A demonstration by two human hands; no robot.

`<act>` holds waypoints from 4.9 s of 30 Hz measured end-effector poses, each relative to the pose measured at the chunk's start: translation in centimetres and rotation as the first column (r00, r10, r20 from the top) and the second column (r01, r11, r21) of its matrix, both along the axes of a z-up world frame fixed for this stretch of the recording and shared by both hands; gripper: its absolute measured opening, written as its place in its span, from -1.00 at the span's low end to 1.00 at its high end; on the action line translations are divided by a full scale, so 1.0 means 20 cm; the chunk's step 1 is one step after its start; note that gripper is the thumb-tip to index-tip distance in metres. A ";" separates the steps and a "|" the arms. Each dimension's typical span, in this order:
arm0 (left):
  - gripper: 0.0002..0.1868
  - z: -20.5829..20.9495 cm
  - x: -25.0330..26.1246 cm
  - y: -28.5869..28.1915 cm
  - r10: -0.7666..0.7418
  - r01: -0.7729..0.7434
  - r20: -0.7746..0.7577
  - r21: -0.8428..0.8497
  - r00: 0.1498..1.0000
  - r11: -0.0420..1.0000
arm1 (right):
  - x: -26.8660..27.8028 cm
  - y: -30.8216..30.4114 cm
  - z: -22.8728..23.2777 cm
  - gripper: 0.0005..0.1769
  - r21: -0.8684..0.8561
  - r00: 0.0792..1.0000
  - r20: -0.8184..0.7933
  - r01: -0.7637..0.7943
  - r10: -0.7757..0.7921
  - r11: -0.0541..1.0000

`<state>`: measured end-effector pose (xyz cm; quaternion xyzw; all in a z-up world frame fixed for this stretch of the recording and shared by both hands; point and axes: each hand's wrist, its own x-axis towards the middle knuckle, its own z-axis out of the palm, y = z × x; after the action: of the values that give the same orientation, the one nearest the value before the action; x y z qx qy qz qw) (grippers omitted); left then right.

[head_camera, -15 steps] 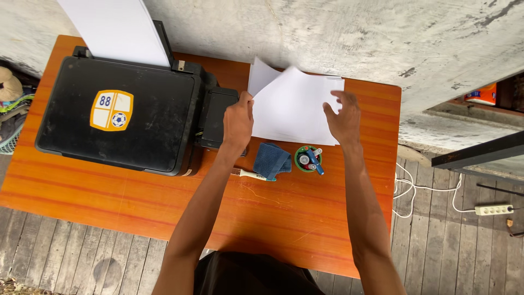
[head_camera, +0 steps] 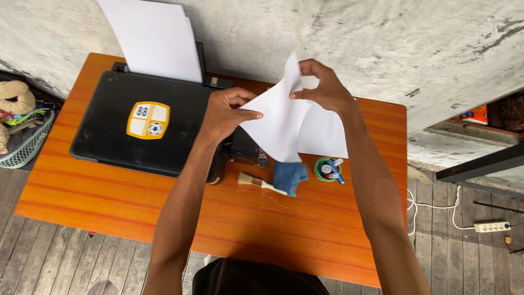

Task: The person wipes the top of a printer with a blue cloth, then opens the scanner lid and places a document inside before closing it. They then load several sheets of paper into the printer's input tray one by one.

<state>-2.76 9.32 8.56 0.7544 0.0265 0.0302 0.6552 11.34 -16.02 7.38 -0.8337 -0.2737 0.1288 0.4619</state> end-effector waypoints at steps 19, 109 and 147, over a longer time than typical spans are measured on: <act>-0.83 -0.15 -0.20 1.57 0.246 -0.225 0.087 -0.201 0.965 0.953 | -0.36 1.36 0.32 -0.71 -0.035 0.959 0.191 0.222 -0.212 0.974; -0.77 -0.22 0.52 1.92 0.240 -0.247 0.260 -0.006 0.935 0.969 | -0.01 1.87 -0.06 -0.53 0.498 0.922 0.026 0.324 -0.387 0.804; -0.15 -0.55 0.55 1.82 0.206 -0.255 0.178 0.328 0.962 0.909 | 0.02 1.82 -0.51 -0.09 -0.030 0.779 0.501 0.451 -0.378 0.892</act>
<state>8.27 45.73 -2.42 0.8459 0.0639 0.1645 0.5033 11.64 20.30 -2.75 -0.9105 -0.1790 -0.1678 0.3328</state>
